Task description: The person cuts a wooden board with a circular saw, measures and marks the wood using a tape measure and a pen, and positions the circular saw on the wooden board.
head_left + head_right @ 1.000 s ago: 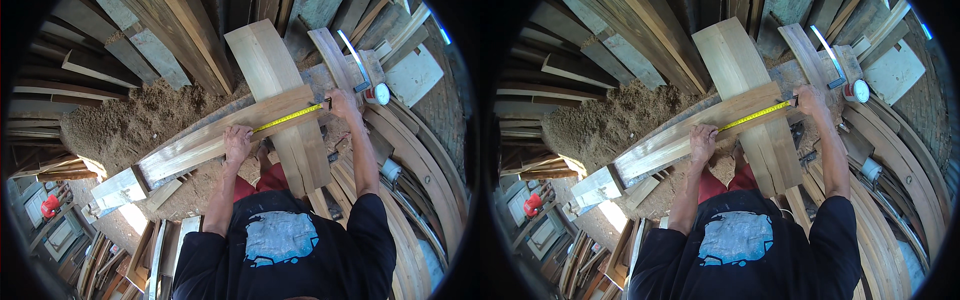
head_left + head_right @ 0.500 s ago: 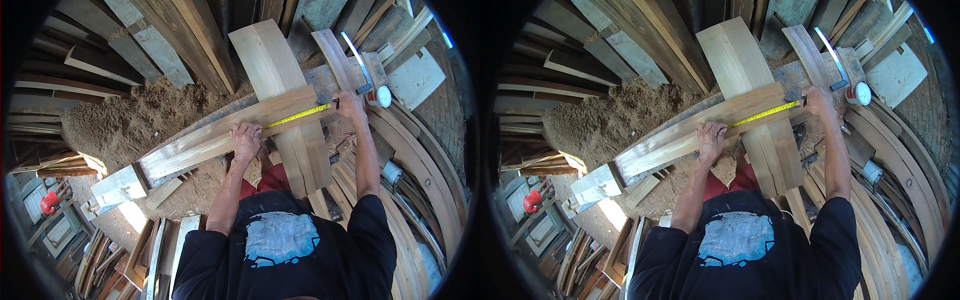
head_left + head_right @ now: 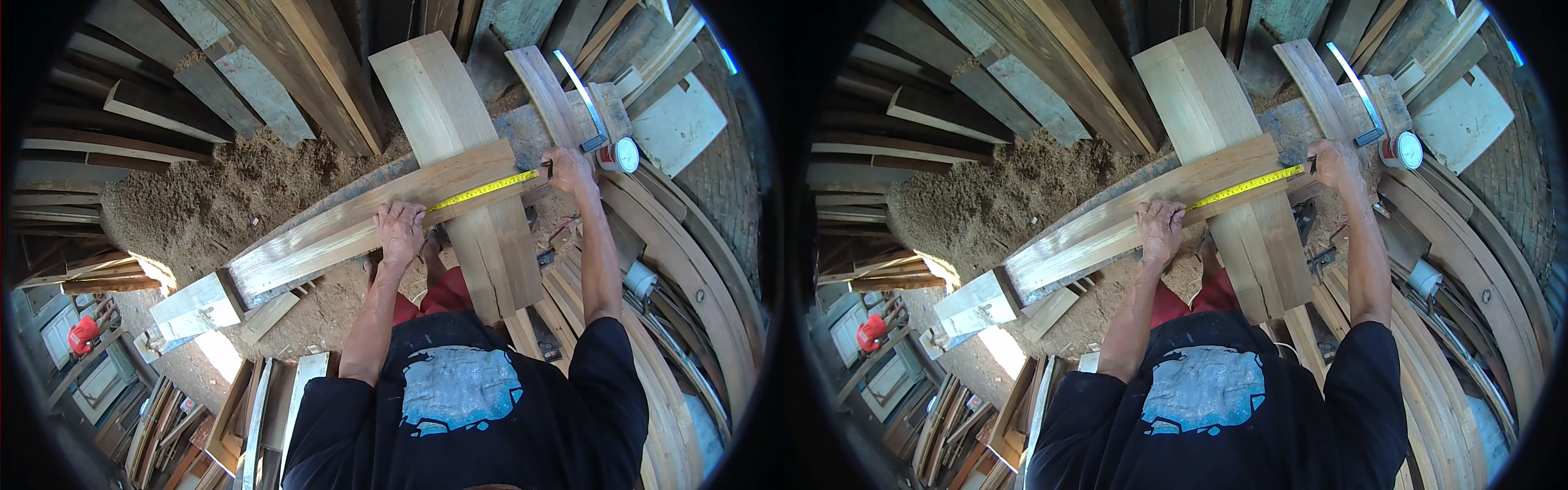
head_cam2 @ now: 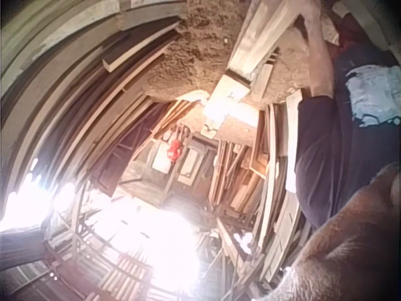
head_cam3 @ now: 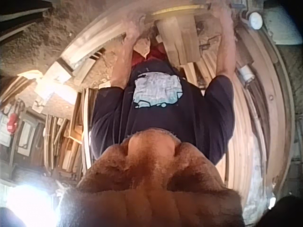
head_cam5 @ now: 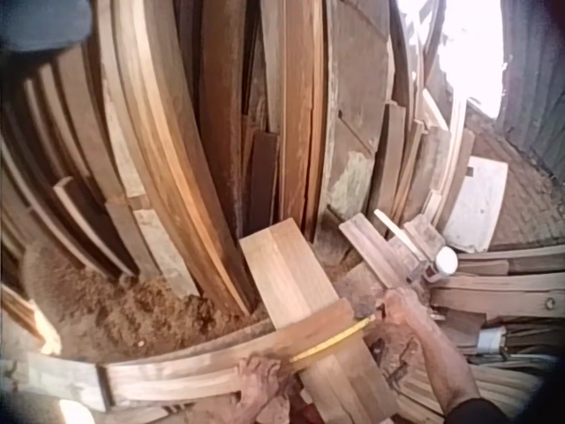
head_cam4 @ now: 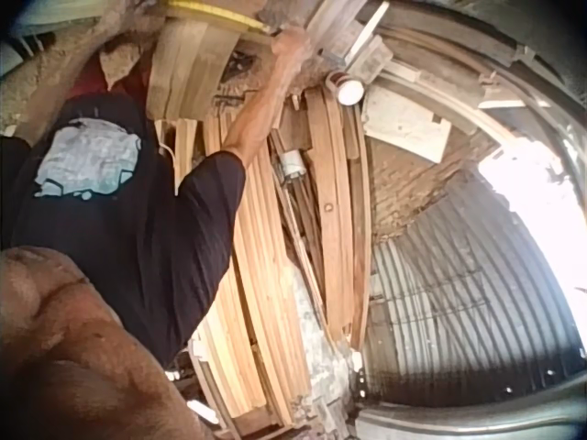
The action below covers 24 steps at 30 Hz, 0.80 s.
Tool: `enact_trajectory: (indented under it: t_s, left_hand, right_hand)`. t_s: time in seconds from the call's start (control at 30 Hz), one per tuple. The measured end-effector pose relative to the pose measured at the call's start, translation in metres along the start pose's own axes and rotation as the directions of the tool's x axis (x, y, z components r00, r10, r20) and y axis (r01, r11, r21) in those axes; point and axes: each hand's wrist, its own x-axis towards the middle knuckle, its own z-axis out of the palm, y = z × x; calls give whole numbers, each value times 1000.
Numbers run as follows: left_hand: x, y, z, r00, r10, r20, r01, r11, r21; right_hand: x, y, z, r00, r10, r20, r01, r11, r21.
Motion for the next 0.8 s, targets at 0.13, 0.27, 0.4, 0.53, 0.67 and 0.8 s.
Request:
enact_trajectory:
  t_s: [0.13, 0.27, 0.4, 0.53, 0.67, 0.8]
  left_hand:
    - [-1, 0, 0, 1000, 4, -14, -4, 1000, -3]
    - [0, -2, 1, 1000, 22, -20, -22, 1000, -2]
    - [0, -1, 1, 1000, 20, -25, -20, 1000, -7]
    - [0, 0, 0, 999, 16, -29, -16, 1000, -16]
    - [2, 0, 1, 1000, 5, -3, -5, 1000, -7]
    - [1, -2, 1, 1000, 2, -4, -2, 1000, 11]
  right_hand:
    - [0, -2, -3, 1000, -4, 19, 4, 1000, -17]
    - [1, -3, -4, 999, 14, 47, -13, 1000, -16]
    - [0, -4, -4, 1000, 2, 31, -1, 1000, -22]
    - [2, -3, -5, 999, 15, 51, -16, 1000, 8]
    - [7, 2, -4, 1000, -15, 5, 14, 998, 59]
    - [23, -2, -23, 967, -44, 250, -2, 984, 181]
